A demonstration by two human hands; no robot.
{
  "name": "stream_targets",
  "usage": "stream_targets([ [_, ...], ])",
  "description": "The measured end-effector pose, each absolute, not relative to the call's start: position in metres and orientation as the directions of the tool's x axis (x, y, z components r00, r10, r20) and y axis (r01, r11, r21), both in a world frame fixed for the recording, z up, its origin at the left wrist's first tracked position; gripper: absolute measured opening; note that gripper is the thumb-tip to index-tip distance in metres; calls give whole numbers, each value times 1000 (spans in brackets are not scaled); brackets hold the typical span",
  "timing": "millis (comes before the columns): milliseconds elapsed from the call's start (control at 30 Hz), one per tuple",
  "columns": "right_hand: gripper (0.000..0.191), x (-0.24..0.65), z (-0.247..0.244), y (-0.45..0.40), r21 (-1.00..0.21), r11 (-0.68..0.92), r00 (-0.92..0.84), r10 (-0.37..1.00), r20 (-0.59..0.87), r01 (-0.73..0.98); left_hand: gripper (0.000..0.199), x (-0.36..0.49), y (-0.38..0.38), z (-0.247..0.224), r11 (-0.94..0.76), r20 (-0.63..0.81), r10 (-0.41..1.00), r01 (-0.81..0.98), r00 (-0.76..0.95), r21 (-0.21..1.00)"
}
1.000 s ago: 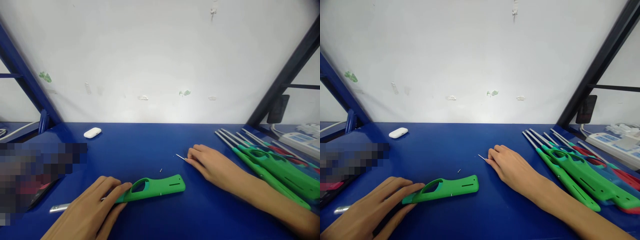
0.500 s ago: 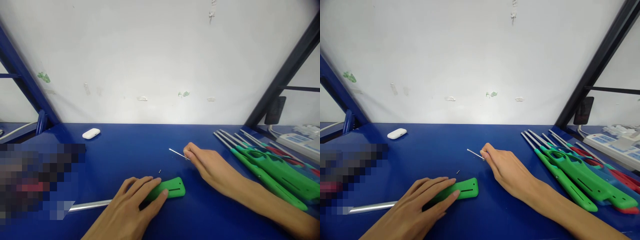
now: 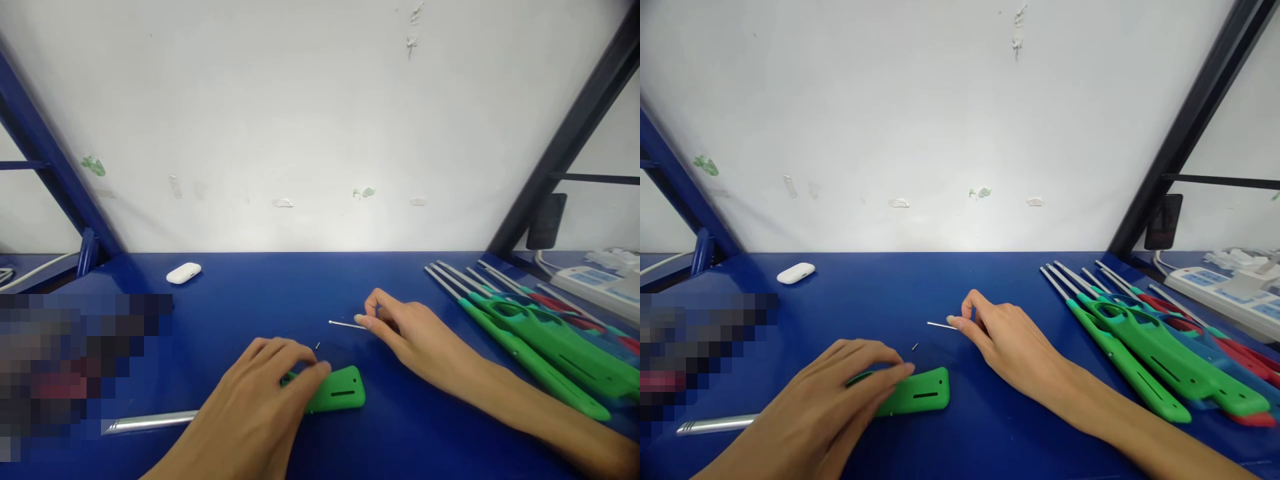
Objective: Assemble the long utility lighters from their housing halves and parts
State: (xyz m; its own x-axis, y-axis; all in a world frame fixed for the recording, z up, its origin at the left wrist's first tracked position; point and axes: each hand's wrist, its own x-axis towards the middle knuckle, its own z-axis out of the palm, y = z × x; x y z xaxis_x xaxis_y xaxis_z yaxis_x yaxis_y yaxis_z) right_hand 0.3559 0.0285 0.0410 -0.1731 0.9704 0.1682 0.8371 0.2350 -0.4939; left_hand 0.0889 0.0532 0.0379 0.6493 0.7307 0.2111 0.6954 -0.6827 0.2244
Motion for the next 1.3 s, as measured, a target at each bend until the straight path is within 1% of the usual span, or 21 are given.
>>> stream_targets([
  [100, 38, 354, 42, 27, -479, 231, -158, 970, 187, 847, 22, 96, 59, 46, -594, 85, 802, 776, 591, 210],
  [200, 44, 353, 42, 25, -471, 236, -157, 967, 202, 850, 19, 104, 69, 51, -536, 3, 838, 821, 546, 195],
  [333, 44, 353, 41, 25, -482, 242, -150, 963, 222, 842, 36, 111, 83, 54, -495, -94, 845, 837, 526, 234],
  [500, 43, 353, 42, 24, -521, 255, -144, 959, 245, 814, 38, 117, 80, 55, -533, -106, 803, 787, 586, 312],
  [567, 39, 353, 43, 23, -542, 262, -144, 957, 251, 798, 39, 120, 76, 58, -541, -74, 794, 757, 603, 366],
  [633, 30, 354, 44, 21, -563, 277, -151, 953, 261, 778, 38, 123, 76, 61, -522, -20, 806, 726, 592, 447],
  [700, 19, 355, 44, 21, -604, 324, -168, 939, 301, 729, 37, 125, 80, 65, -479, 34, 831, 683, 555, 551],
  [767, 14, 357, 44, 21, -645, 379, -178, 917, 356, 664, 36, 125, 88, 66, -422, 57, 852, 618, 520, 663],
  [867, 16, 358, 43, 21, -667, 417, -153, 895, 418, 618, 37, 121, 103, 64, -333, 49, 858, 482, 511, 810],
  [967, 17, 358, 44, 18, -668, 418, -110, 885, 452, 615, 38, 116, 114, 58, -263, 68, 855, 318, 513, 911],
  [1067, 19, 356, 46, 16, -674, 430, -121, 882, 455, 601, 40, 111, 121, 56, -202, 94, 859, 164, 504, 966],
  [1133, 21, 354, 47, 15, -679, 435, -145, 885, 442, 591, 40, 108, 123, 56, -150, 86, 862, 89, 500, 985],
  [1300, 21, 351, 49, 15, -687, 449, -165, 883, 439, 571, 39, 107, 124, 56, -36, 35, 853, -9, 520, 999],
])
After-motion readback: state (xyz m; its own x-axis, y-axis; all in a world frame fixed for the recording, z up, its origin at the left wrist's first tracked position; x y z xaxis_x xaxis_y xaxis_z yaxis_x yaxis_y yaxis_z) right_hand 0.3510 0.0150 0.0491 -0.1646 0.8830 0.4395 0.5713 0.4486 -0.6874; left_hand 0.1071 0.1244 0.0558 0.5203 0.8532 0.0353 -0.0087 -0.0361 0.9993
